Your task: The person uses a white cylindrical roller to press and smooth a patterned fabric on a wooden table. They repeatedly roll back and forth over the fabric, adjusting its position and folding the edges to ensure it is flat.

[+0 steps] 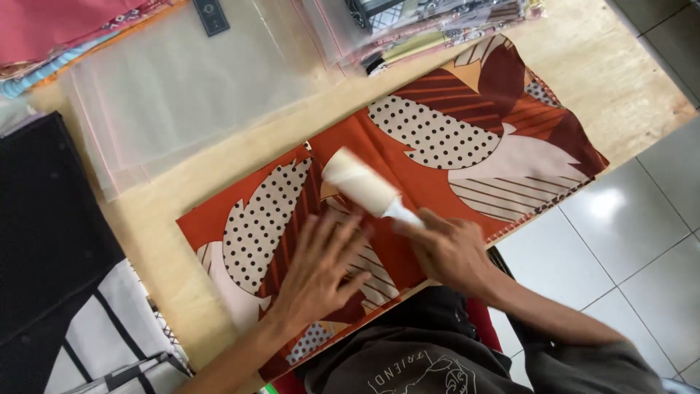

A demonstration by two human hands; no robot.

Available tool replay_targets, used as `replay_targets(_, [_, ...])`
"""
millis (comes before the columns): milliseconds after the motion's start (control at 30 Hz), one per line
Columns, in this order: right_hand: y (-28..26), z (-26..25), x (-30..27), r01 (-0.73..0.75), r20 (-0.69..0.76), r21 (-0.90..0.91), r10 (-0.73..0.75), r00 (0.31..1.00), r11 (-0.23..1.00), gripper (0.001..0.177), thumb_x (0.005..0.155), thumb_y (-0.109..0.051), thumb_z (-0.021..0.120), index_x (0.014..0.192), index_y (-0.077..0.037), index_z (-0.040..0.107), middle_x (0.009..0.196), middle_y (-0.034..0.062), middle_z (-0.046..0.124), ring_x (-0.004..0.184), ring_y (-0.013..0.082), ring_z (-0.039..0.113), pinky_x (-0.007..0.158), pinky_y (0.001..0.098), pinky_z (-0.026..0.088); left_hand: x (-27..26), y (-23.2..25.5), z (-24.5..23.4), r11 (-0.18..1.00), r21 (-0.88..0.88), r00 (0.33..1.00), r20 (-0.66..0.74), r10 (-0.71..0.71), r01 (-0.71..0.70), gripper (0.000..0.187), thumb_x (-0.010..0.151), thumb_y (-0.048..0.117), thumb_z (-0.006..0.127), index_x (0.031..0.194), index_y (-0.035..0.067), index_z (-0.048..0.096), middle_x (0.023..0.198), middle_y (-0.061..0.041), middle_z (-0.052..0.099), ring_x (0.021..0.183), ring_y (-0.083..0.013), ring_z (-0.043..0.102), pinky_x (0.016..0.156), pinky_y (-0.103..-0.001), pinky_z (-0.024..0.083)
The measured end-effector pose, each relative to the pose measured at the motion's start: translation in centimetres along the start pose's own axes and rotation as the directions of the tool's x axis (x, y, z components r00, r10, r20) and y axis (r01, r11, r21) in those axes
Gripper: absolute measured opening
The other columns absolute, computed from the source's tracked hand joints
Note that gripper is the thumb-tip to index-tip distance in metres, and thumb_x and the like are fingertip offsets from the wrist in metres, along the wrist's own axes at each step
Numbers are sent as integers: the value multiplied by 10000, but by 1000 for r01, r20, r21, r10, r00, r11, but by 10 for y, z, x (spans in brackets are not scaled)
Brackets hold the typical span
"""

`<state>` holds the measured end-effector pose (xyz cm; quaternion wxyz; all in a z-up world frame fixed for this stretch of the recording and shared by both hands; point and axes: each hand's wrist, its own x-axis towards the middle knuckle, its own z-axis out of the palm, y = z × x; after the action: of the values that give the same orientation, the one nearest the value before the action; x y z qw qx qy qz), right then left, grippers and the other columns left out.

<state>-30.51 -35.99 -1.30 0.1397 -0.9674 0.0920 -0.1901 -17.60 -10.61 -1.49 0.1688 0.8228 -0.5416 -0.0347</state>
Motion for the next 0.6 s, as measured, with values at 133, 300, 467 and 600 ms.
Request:
replay_targets(133, [-1,-4,20,89,7,-39,-89,996,995,236,932,-220,569,1037,-284,770,726,76,653,536,353,647,513,453,518,-7,1,1,981,-53,982,6,187,-187,585,1034,506,433,1555,239,424,1648,-52,333,1538,-374,234,1187,-626,207])
replay_targets(300, [43,1,28,-34,63,-212,48,997,977,225,1056,-294,485,1114,-309,702,741,10,582,532,313,628,506,412,513,-6,6,20,939,73,934,-104,342,-335,481,1019,334,438,1491,243,472,1587,-69,406,1515,-393,293,1135,-636,323])
replay_targets(467, [-23,13,37,90,148,274,-135,980,957,425,918,9,512,1300,-71,678,1131,269,714,580,316,687,386,385,553,-7,26,-3,884,-183,902,-38,430,-429,252,915,26,693,1161,64,654,1295,-188,590,1286,-355,523,1184,-523,395])
replay_targets(600, [-41,33,46,159,186,255,-210,960,954,232,1012,-70,525,1183,-138,665,845,58,611,434,165,434,354,298,317,-5,30,-3,898,-153,910,-35,413,-413,242,905,98,752,1137,83,683,1253,-146,596,1218,-321,521,1148,-502,423])
